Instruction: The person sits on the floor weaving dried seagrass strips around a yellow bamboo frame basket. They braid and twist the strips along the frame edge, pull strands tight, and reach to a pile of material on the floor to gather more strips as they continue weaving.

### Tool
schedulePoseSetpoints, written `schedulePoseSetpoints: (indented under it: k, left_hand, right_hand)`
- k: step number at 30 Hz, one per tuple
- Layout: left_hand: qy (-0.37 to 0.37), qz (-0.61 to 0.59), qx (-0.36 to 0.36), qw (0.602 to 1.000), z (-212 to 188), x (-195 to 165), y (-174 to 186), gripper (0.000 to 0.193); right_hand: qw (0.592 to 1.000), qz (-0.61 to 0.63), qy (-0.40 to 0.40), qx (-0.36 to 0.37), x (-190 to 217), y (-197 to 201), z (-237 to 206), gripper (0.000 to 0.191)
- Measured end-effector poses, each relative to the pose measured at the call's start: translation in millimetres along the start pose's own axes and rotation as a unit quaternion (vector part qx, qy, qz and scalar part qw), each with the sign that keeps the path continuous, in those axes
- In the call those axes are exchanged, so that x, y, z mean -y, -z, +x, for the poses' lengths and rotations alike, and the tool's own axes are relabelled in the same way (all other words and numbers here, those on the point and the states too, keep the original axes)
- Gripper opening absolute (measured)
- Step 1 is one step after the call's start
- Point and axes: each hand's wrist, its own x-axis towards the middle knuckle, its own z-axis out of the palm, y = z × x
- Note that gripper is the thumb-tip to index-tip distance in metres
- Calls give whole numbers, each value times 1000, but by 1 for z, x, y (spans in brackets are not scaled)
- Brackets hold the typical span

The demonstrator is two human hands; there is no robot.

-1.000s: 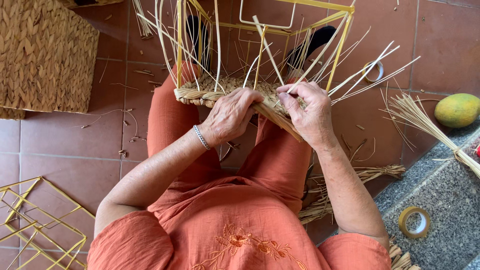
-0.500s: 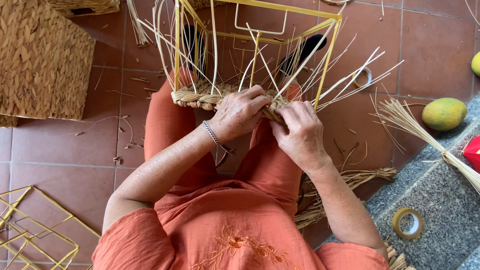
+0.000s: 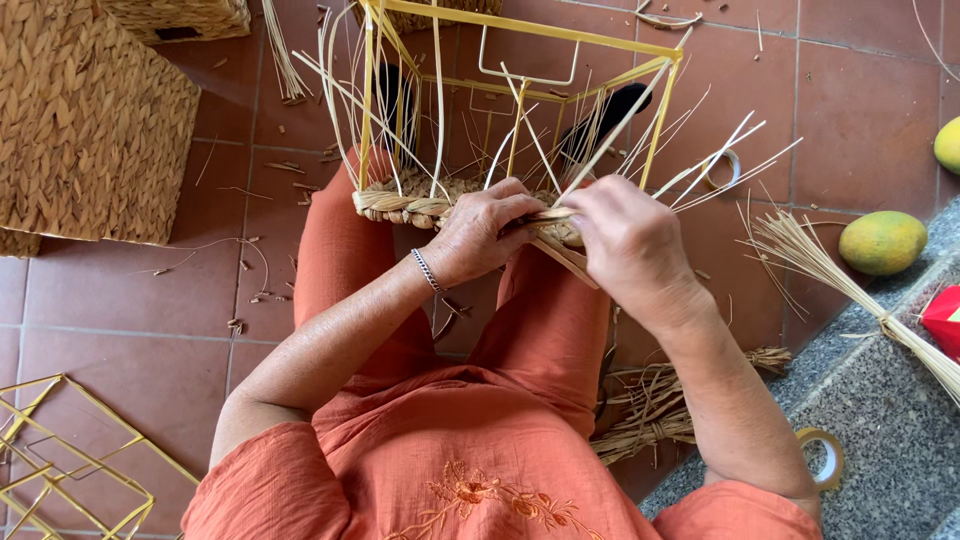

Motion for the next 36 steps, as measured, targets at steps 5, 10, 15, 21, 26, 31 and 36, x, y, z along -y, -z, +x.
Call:
schedulePoseSetpoints:
  k: [5, 10, 15, 21, 26, 31, 36]
  left_hand:
    - [13, 28, 31, 999, 1, -7, 2, 34]
    - [0, 110, -32, 993, 2, -20, -11, 24]
    - [-17, 59, -84, 995, -6, -19, -12, 43]
    - [33, 1, -77, 996, -12, -15, -14, 28]
    - [-2, 25, -54, 998, -11, -13, -9, 19]
    - [45, -18, -30, 998, 6, 0, -5, 19]
    - [115, -12, -1, 993, 26, 4, -12, 19]
  right_hand:
    - [982, -141, 101, 67, -21, -5, 13, 8]
    - [948, -120, -160, 248, -45, 16, 2, 32]
    - [940, -72, -230, 241, -57, 19, -10, 24]
    - [985, 28, -131, 113, -50, -28, -27, 27]
    - [997, -31, -76, 4, -53, -57, -33, 26]
    - [996, -53, -75, 13, -48, -70, -53, 26]
    - [987, 26, -155, 34, -31, -74, -84, 22]
